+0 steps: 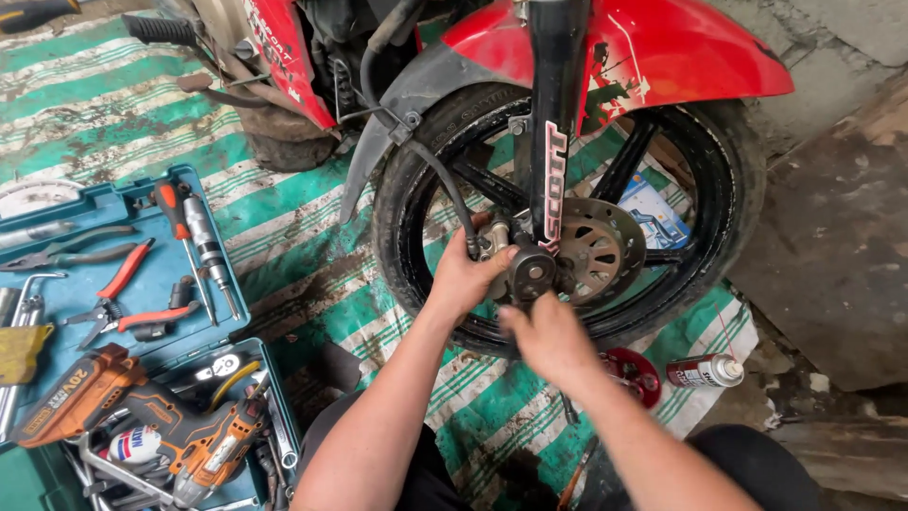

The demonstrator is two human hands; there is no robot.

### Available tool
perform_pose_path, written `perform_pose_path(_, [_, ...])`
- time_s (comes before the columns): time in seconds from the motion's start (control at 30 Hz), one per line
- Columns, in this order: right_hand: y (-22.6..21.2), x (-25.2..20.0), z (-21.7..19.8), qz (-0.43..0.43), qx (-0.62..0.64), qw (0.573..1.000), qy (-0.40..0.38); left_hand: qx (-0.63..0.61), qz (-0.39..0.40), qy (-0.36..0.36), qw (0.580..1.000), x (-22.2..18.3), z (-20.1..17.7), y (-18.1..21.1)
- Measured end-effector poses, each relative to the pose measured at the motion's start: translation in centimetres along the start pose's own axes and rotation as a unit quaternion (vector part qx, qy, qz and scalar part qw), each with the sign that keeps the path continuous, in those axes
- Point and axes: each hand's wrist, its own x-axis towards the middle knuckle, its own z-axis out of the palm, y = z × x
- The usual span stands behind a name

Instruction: Tightening bolts on a motorcycle brake caliper with a socket wrench and organizing tools in a toolbox.

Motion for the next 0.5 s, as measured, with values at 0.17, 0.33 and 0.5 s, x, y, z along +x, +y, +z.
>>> perform_pose_path(0.17, [4.4,4.2,-4.6,-0.104,-0.395,0.911,0.054,-0.002,0.003,0.005,1.0,-0.3,0.0,0.2])
perform_pose_path(0.33, [4.2,5.0,-5.6,-0.282,-0.557,0.729,0.281,-0.002,0.009,0.003,1.0,-0.1,-0.1,0.3])
perform_pose_path(0.5, [0.5,0.4,-2.2,-0.044,-0.122,0.991,-0.015,-0.008,0.02,0.002,1.0,0.2,-0.3,-0.4])
